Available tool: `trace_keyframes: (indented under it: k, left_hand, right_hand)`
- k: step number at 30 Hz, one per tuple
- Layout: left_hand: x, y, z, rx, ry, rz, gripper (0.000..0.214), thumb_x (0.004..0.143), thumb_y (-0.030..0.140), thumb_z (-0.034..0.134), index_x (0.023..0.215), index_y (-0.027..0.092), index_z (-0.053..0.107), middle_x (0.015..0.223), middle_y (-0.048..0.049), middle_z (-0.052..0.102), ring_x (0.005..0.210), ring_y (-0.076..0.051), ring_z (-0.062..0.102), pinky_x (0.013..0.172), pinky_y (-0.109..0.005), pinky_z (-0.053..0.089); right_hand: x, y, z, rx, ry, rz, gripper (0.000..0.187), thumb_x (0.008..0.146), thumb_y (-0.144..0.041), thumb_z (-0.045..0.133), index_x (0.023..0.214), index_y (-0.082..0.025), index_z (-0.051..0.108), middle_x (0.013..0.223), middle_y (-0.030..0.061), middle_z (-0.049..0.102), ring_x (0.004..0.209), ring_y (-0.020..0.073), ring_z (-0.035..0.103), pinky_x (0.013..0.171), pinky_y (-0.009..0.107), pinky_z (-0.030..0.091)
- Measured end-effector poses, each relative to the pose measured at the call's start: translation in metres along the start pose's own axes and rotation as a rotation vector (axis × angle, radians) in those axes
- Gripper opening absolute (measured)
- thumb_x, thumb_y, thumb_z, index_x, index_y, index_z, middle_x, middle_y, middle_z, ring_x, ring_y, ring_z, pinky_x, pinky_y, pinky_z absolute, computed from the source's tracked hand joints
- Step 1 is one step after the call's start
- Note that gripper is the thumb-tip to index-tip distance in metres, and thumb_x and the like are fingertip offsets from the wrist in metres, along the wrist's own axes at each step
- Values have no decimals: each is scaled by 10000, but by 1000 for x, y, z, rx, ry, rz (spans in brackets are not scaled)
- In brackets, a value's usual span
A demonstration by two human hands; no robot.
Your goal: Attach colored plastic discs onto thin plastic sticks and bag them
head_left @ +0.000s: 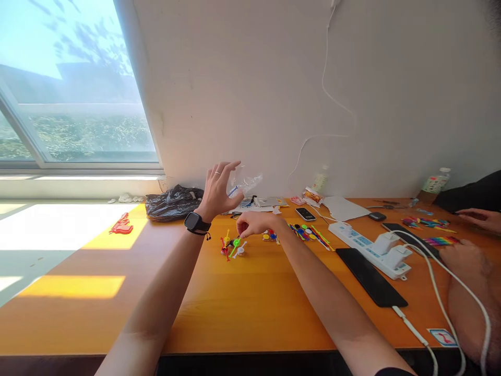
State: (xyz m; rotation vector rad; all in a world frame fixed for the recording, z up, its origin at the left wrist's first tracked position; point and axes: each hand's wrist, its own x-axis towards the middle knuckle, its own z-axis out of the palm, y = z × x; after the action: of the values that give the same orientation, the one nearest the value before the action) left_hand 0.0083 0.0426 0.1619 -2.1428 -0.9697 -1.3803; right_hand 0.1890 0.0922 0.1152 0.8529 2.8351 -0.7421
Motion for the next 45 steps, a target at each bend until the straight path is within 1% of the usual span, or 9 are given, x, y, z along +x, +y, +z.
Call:
trace_keyframes:
  k: [5, 12, 17, 20, 23, 27, 33, 38, 45]
  left_hand:
    - [1, -5, -2, -25, 65, 21, 758, 760, 257, 679, 1484, 232, 456, 1293, -122, 593, 1163, -315, 578, 1031, -485, 438]
    - [1, -11, -2, -63, 130, 41, 748, 765, 262, 680, 1478, 240, 452, 1265, -116, 588, 1134, -304, 589, 1008, -484, 475]
    - [0, -5, 3, -41, 136, 81, 763, 767, 299, 691, 1490, 237, 457, 1263, -119, 594, 1122, -311, 591, 1008, -490, 463]
    - [0, -1, 6, -46, 125, 106, 746, 793, 337, 680, 1495, 231, 453, 1261, -124, 597, 1128, -314, 587, 1006, -485, 459]
    - [0, 3, 8, -70, 112, 117, 748, 797, 355, 680, 1497, 222, 451, 1248, -127, 599, 1117, -314, 587, 998, -482, 459]
    - [-1, 10, 9, -109, 98, 128, 790, 772, 350, 679, 1510, 204, 437, 1224, -129, 594, 1103, -314, 591, 978, -482, 464]
    - [2, 25, 13, -131, 103, 181, 762, 797, 367, 650, 1510, 217, 425, 1235, -133, 600, 1096, -314, 590, 974, -487, 458]
    - [3, 31, 14, -124, 89, 213, 752, 808, 362, 637, 1515, 222, 421, 1236, -137, 609, 1090, -317, 590, 959, -483, 452]
    - [2, 25, 14, -102, 98, 205, 750, 811, 381, 655, 1508, 217, 432, 1218, -133, 605, 1070, -315, 593, 949, -476, 443]
  right_hand:
    - [-33, -19, -24, 54, 101, -44, 163, 818, -308, 737, 897, -165, 744, 896, 40, 748, 756, 154, 619, 617, 241, 418]
    - [-120, -57, -57, 267, 285, -252, 245, 869, -417, 784, 955, -189, 808, 865, 43, 761, 778, 166, 667, 698, 286, 511]
    - [-157, -74, -61, 321, 1032, -364, 172, 823, -391, 866, 890, -239, 825, 857, 47, 758, 797, 187, 667, 702, 336, 523]
    - [-158, -80, -59, 180, 1267, -341, 107, 856, -347, 846, 886, -246, 834, 880, 55, 768, 750, 175, 624, 635, 328, 473]
    - [-151, -86, -58, -29, 1220, -295, 85, 912, -320, 782, 922, -258, 839, 897, 32, 775, 728, 166, 602, 637, 323, 458]
    - [-134, -94, -54, -263, 1152, -283, 156, 978, -247, 682, 1012, -267, 834, 956, 32, 793, 910, 221, 645, 825, 375, 491]
    - [-114, -100, -46, -560, 1131, -172, 233, 990, -164, 627, 1010, -276, 831, 993, 44, 783, 989, 255, 563, 881, 419, 378]
    - [-109, -108, -41, -696, 1092, -39, 268, 953, -104, 609, 826, -246, 796, 885, 37, 770, 957, 250, 529, 881, 436, 289]
    - [-110, -112, -39, -680, 1013, -51, 277, 907, -39, 574, 793, -231, 738, 760, 13, 714, 929, 227, 528, 882, 419, 231]
